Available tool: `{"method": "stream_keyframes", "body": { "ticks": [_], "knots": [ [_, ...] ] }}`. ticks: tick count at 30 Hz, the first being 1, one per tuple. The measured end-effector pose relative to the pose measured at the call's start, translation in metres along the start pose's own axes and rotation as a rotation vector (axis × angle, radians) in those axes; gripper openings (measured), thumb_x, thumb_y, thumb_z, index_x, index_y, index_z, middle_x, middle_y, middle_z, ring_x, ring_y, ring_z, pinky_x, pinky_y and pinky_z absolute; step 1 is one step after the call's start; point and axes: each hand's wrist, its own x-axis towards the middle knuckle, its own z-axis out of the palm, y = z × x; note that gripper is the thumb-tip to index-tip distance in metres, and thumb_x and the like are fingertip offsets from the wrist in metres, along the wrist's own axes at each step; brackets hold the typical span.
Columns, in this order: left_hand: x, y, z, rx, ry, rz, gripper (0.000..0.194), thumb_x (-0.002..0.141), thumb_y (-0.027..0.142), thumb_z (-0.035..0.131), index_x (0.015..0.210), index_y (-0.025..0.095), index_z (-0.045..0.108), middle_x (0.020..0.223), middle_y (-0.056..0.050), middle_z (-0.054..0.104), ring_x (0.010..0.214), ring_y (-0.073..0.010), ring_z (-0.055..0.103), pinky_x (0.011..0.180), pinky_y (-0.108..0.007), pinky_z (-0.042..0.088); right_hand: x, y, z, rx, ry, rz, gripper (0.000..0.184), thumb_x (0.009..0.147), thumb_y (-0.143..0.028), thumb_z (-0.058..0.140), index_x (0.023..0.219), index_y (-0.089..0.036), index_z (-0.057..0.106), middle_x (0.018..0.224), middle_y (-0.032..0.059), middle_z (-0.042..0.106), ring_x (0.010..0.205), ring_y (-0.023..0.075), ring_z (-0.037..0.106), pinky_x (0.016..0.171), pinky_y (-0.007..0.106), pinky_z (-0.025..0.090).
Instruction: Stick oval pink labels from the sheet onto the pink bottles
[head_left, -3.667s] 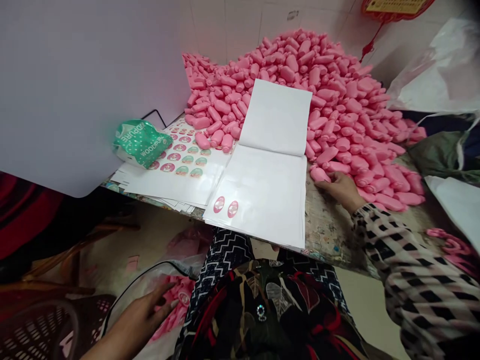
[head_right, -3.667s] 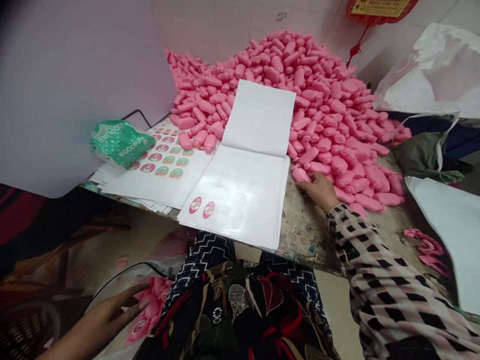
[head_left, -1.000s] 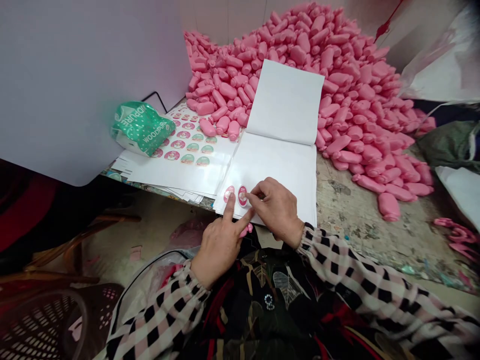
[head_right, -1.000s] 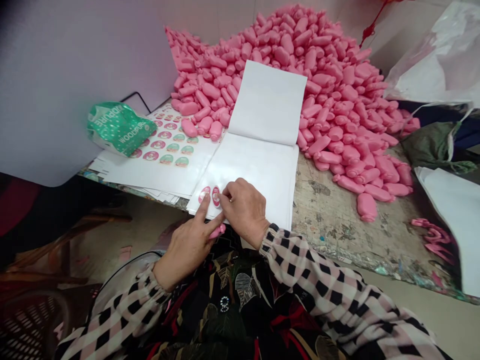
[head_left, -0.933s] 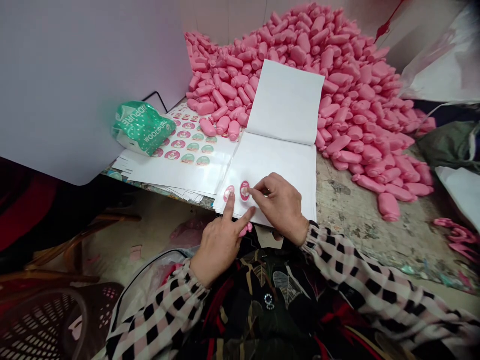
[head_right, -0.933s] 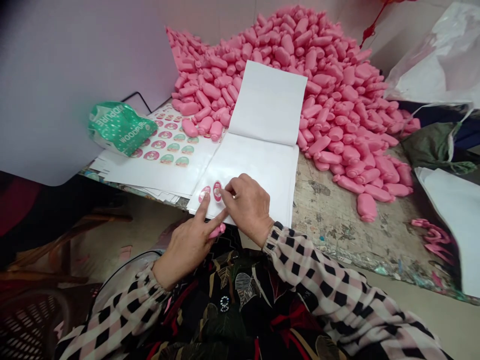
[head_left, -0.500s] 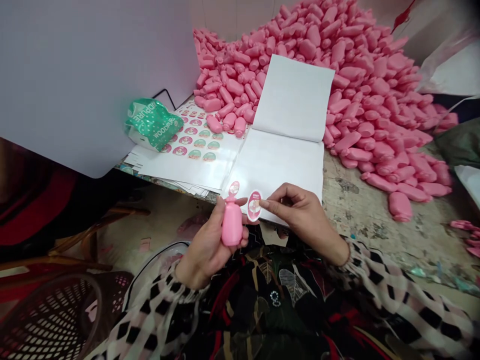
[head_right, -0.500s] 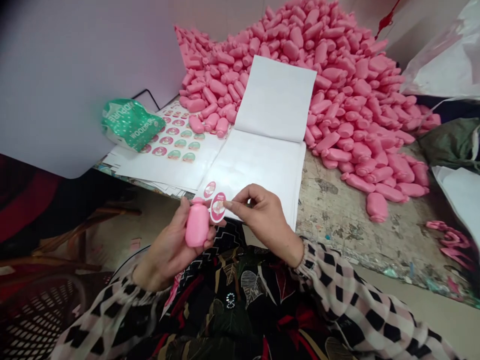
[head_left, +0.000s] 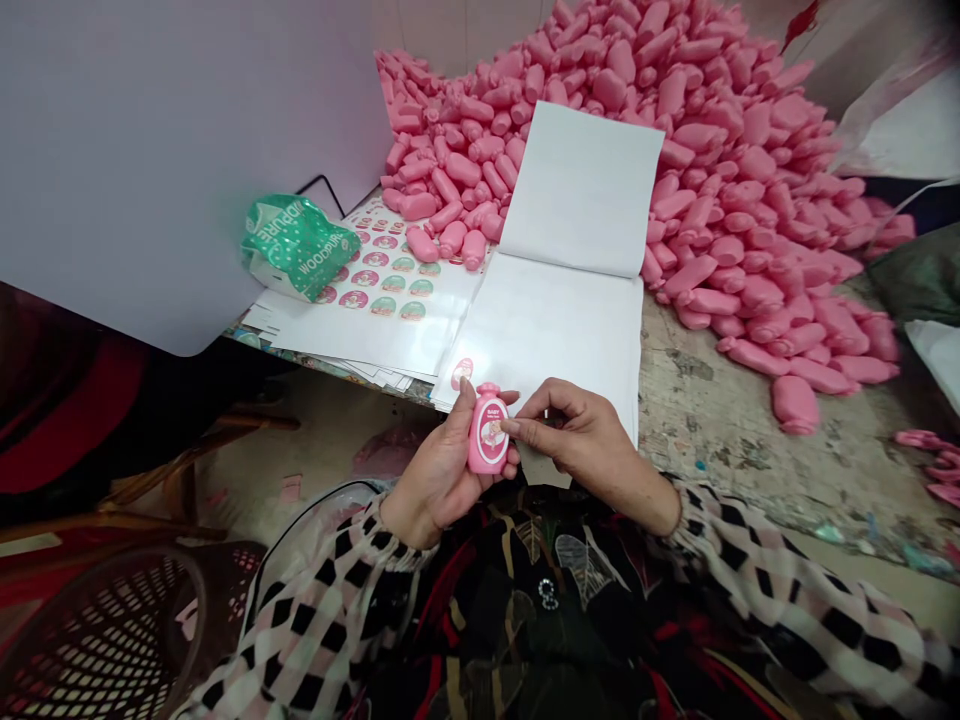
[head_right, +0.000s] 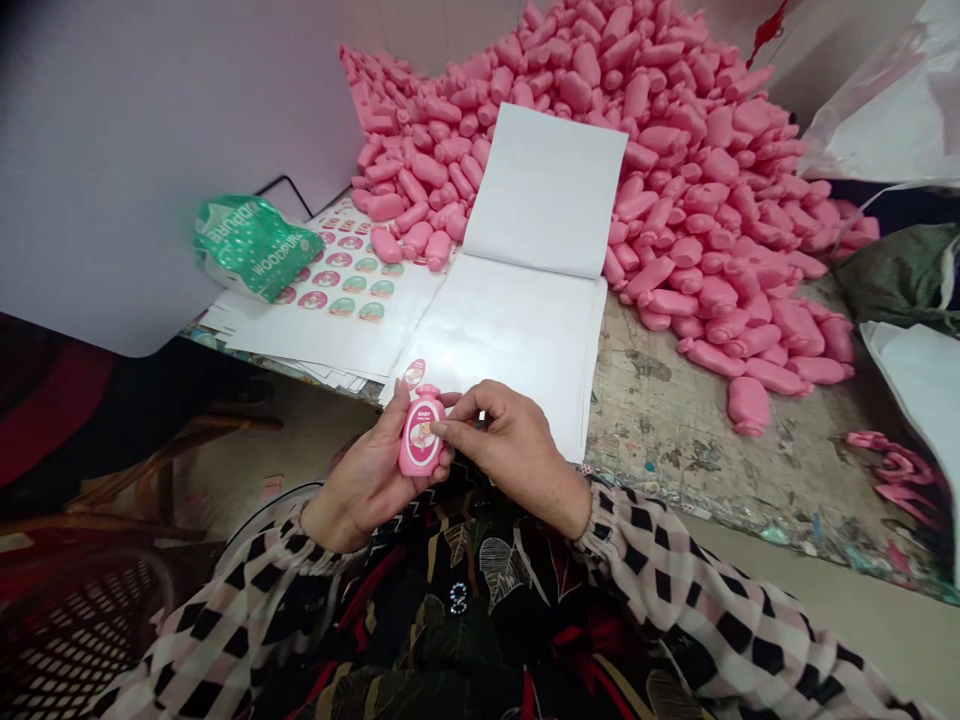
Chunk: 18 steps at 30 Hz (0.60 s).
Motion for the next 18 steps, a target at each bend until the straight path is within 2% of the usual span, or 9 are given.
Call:
{"method": "stream_keyframes", "body": {
  "ticks": [8,10,13,16,18],
  "knots": [
    [0.001,-0.001,-0.001,0.028,-0.036,0.038,0.053,0.087,0.060,0.037,0.111,0.017,0.057,0.072,-0.002,0.059,0.054,-0.0105,0.059,0.051,-0.023,0.052,0.002,0.013,-0.001,-0.101,0.010,-0.049,0.018,0.079,-0.037,0.065,0.073,-0.020,0.060,0.073,-0.0007,0.063,0.068,0.0118,0.057,0.063,0.027,0.044],
    [-0.001,-0.001,0.000,0.102,-0.047,0.062,0.046,0.086,0.054,0.045,0.113,0.018,0.054,0.075,-0.002,0.060,0.058,-0.0110,0.061,0.054,-0.023,0.053,0.001,0.013,-0.002,-0.174,0.011,-0.062,0.019,0.081,-0.038,0.063,0.075,-0.020,0.060,0.075,-0.0006,0.063,0.069,0.0119,0.057,0.064,0.027,0.044],
    [-0.003,0.001,0.002,0.262,-0.019,0.079,0.036,0.084,0.037,0.059,0.114,0.019,0.050,0.074,0.000,0.059,0.060,-0.0117,0.062,0.055,-0.023,0.052,-0.001,0.010,-0.005,-0.347,-0.019,-0.163,0.014,0.084,-0.034,0.060,0.078,-0.021,0.061,0.078,-0.0007,0.061,0.072,0.0117,0.056,0.065,0.026,0.042],
    [-0.008,0.005,0.005,0.379,0.038,0.099,0.034,0.084,0.034,0.059,0.112,0.019,0.047,0.077,-0.001,0.062,0.058,-0.0123,0.060,0.052,-0.024,0.050,-0.001,0.008,-0.017,-0.571,-0.010,-0.246,0.013,0.088,-0.030,0.054,0.084,-0.021,0.062,0.081,0.0007,0.059,0.073,0.0124,0.055,0.065,0.027,0.041],
    [-0.016,0.011,0.002,0.413,0.072,0.096,0.036,0.084,0.033,0.059,0.113,0.019,0.045,0.087,-0.006,0.065,0.060,-0.0128,0.061,0.054,-0.025,0.050,0.000,0.010,-0.037,-0.650,0.090,-0.235,0.016,0.090,-0.033,0.051,0.085,-0.021,0.062,0.083,0.0018,0.059,0.074,0.0135,0.055,0.065,0.028,0.041]
  ]
}}
